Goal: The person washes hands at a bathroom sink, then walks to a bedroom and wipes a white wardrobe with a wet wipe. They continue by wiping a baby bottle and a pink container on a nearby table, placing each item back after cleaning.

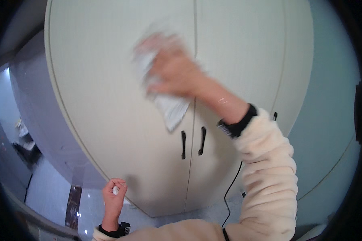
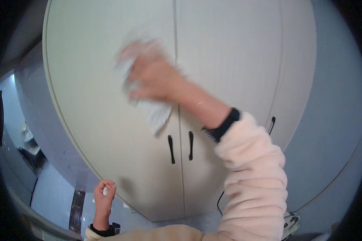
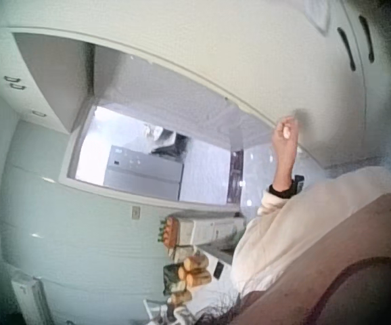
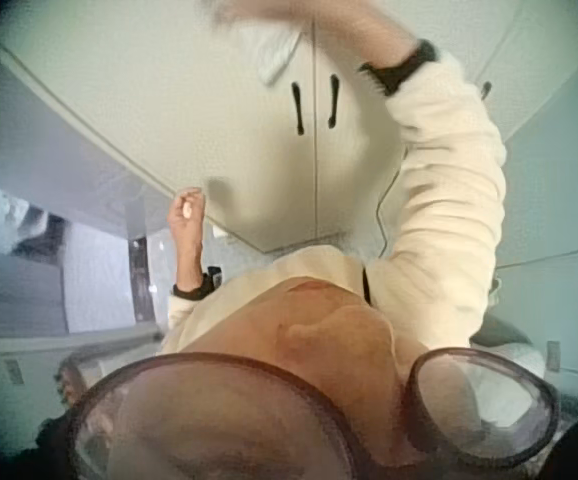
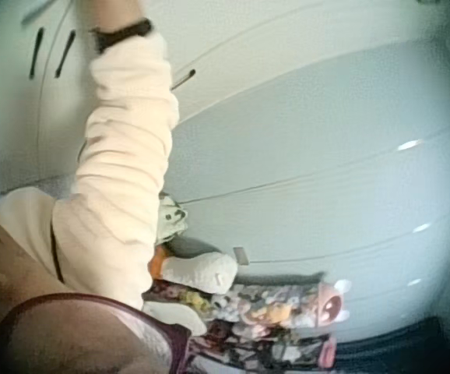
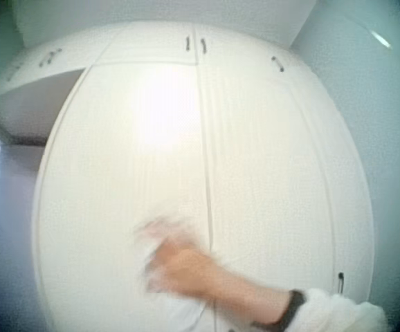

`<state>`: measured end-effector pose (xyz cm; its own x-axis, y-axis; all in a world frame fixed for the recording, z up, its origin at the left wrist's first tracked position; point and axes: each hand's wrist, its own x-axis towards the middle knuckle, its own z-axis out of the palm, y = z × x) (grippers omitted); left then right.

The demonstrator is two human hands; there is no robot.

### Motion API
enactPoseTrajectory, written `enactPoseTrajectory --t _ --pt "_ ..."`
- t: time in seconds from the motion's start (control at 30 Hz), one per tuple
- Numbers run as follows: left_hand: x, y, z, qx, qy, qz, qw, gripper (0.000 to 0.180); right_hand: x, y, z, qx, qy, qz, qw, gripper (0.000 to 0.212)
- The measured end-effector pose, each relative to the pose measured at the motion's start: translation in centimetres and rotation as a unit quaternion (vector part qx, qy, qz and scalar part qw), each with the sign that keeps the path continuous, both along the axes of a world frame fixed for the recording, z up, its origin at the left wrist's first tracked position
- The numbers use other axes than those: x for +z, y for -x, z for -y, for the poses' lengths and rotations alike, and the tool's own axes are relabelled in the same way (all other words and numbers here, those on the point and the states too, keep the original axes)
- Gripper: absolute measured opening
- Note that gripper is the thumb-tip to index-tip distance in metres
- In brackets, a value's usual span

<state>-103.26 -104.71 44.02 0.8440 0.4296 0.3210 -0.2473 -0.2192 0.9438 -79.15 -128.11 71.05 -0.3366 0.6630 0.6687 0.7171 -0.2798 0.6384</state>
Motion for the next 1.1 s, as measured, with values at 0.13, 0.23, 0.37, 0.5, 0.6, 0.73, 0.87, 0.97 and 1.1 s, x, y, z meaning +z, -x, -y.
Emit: enactPoseTrajectory --t 0.13,0.23,0.37,0.5,0.6,0.73,0.87,0.97,1.1 --pt "1.1 -2.4 1.0 -0.032 -0.081 0.063 0.994 0.006 1.4 -0.3 0.0 -0.113 0.032 0.056 0.991 0.072" --pt "0.6 -2.9 1.0 -0.017 -0.120 0.065 0.990 0.007 5.3 -3.8 7.2 -0.177 -0.140 0.129 0.966 0.070" --pt "-1.1 -2.9 0.2 -0.016 -0.087 0.038 0.995 0.007 7.9 -8.7 21.0 -0.255 -0.429 0.064 0.864 0.064" --pt "-2.4 -2.1 -1.1 0.030 -0.069 0.011 0.997 0.006 8.2 -11.7 30.8 -0.366 -0.689 -0.235 0.580 0.075" --pt "-2.8 -1.8 -1.5 0.050 -0.017 -0.001 0.999 0.006 12.9 -12.8 29.2 -0.326 -0.744 -0.303 0.499 0.082" --pt "-1.8 -3.5 -0.1 0.038 0.017 0.012 0.999 0.008 18.0 -9.1 16.4 -0.260 -0.542 -0.119 0.790 0.060" --pt "0.3 -6.8 4.2 0.011 -0.182 0.090 0.979 0.021 16.2 -4.5 0.3 -0.169 -0.291 0.140 0.931 0.067" --pt "1.5 -8.9 7.8 -0.031 -0.290 0.129 0.948 0.037 14.3 -3.3 -3.5 -0.105 -0.184 0.158 0.965 0.072" --pt "2.2 -10.5 9.9 -0.024 -0.508 0.189 0.840 0.045 17.2 -4.8 1.5 -0.141 -0.195 0.193 0.951 0.069"
